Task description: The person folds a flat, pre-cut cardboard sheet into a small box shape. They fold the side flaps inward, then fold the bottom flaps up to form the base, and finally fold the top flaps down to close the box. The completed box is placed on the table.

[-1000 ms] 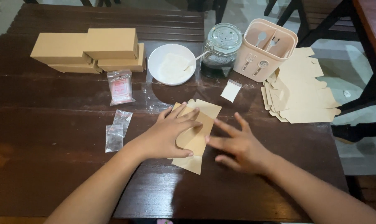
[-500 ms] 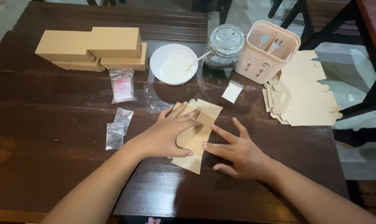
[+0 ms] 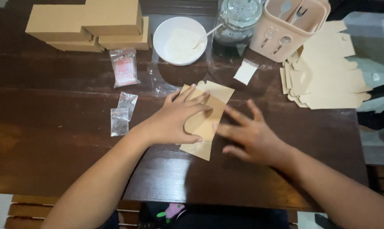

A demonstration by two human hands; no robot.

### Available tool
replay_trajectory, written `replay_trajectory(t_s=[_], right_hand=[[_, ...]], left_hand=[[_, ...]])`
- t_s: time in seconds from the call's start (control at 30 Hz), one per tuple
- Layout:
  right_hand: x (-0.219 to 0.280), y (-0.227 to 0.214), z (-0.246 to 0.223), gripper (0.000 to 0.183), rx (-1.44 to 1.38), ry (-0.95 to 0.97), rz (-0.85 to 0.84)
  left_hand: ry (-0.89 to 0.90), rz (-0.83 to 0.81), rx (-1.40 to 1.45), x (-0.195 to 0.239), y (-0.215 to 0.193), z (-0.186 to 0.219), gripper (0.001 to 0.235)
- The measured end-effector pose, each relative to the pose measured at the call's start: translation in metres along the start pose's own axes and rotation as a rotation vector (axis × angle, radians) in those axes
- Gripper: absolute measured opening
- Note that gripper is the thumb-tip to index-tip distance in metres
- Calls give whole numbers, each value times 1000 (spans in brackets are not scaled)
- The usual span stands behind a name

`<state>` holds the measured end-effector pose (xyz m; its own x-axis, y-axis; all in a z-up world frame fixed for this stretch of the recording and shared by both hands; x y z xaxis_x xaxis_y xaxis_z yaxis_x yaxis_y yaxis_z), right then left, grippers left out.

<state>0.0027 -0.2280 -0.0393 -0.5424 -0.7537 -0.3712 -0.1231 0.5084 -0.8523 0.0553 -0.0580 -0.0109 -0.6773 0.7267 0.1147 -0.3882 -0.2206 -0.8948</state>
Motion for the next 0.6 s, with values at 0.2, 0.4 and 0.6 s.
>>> replay_trajectory(t_s=[0.2,0.4,0.6], right_hand=[[6,-2,44,55,115,234,-44],[-2,6,-15,53,-26,-66,1],[-1,-11,36,53,91,233,47]], left_hand=[[-3,7,6,1,-1,0,81],[22,12,-5,1,2,-2,80],[20,8,-7,1,1,-2,79]])
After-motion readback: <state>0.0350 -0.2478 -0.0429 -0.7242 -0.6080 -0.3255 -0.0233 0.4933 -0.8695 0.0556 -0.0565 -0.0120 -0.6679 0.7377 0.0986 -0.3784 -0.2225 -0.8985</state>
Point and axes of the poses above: each hand's wrist, its own x-axis away from the middle knuckle, its own y-axis out of the palm, z = x × y, the point moved 8 cm from there along -x, towards the middle knuckle, and after that the axes turned 11 degrees about -x, right-handed, at the moved point
